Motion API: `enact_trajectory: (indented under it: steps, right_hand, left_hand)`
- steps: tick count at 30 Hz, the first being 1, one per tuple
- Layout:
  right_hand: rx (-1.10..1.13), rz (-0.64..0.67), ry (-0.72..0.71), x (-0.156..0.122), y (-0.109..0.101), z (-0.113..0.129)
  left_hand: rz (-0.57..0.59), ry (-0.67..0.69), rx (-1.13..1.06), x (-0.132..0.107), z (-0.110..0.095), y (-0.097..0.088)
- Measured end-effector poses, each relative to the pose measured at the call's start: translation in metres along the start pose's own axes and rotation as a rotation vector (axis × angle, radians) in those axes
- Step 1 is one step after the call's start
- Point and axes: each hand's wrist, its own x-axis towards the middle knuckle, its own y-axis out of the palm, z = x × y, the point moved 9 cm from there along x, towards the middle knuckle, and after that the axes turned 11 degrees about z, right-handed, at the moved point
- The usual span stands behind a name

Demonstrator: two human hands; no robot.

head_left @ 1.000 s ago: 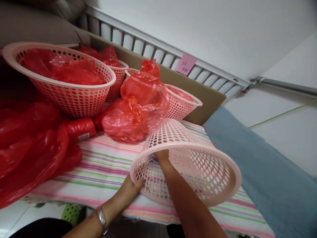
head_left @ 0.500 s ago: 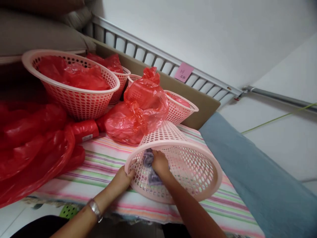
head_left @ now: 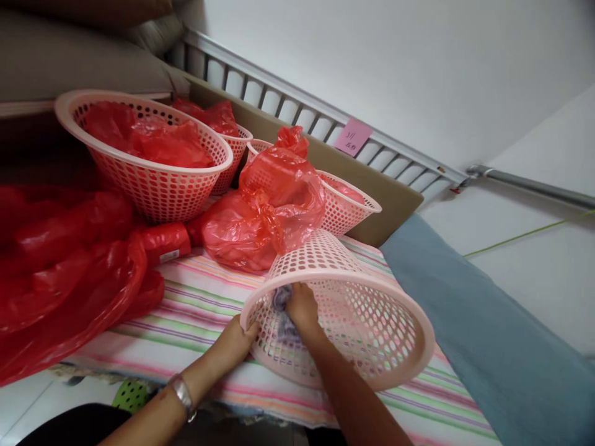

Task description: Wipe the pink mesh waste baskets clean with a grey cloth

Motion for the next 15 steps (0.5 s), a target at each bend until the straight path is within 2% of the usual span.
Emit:
enact_trajectory:
  steps: [2, 4, 7, 11, 15]
  right_hand:
    - [0.015, -0.013, 0.013, 0.036, -0.001, -0.002]
    - [0.025, -0.023, 0.0, 0.059, 0.0, -0.003]
    - [0.024, -0.028, -0.021, 0.072, 0.002, -0.006]
    - [0.004, -0.022, -0.022, 0.053, 0.004, -0.006]
    - [-0.025, -0.039, -0.006, -0.002, 0.005, -0.001]
  left_hand:
    - [0.005, -0.048, -0.016, -0.001, 0.005, 0.002]
    - [0.008, -0.065, -0.05, -0.001, 0.007, 0.004]
    - [-0.011, -0.022, -0.056, 0.0, 0.005, 0.007]
    - [-0.023, 0.015, -0.032, 0.001, 0.003, 0.01]
    - [-0.044, 0.029, -0.042, 0.0, 0.003, 0.011]
